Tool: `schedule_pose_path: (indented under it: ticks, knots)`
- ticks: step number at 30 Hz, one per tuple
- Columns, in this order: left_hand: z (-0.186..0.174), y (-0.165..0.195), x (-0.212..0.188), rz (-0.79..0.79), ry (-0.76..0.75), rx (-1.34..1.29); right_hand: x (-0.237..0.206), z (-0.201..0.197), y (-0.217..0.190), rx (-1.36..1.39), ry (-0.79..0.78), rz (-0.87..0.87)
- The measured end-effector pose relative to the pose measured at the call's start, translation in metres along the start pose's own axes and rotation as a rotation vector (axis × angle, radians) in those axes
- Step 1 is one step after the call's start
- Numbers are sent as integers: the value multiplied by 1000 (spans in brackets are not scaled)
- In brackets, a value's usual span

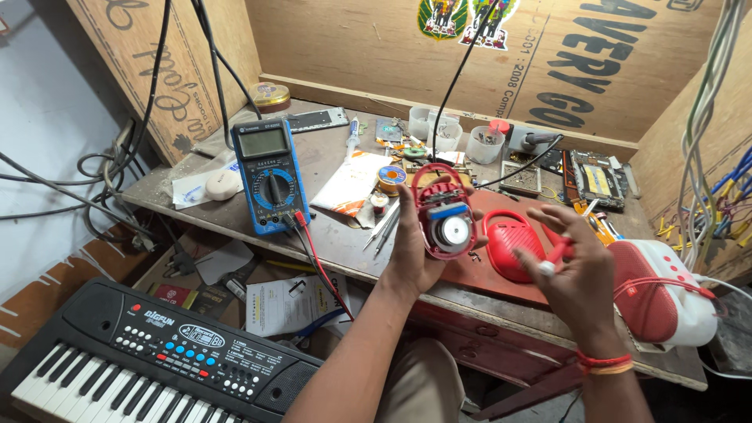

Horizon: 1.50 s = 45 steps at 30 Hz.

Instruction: The person sits at a cluttered electronics repair bench and uses a screwdriver to open the back panel of a red portable Bluetooth speaker. They pry the casing apart, separate the housing from the internal speaker and circuit board, and hold the opened halves while probing the exposed components.

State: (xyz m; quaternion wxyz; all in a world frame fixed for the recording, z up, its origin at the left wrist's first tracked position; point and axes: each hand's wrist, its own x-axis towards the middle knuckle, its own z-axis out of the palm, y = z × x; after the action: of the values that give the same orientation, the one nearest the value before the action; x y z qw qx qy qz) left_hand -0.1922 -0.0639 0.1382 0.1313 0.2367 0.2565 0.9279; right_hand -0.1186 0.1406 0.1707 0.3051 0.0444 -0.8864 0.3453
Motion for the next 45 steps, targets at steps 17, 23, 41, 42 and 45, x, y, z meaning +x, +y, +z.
schedule_pose_path:
  ticks: [17,23,41,42,45]
  knots:
    - [-9,-7,-2,-32,46,-34,8,47,-72,120,54,-602]
    - [-17,-14,2,-84,71,9,8,48,-69,62,77,-608]
    - [-18,-14,3,-74,-40,77,4,42,-75,164,85,-568]
    - [-20,-15,3,-78,-18,55,3,43,-75,169,84,-572]
    - [-21,-19,6,-89,32,-7,3,44,-76,144,64,-578]
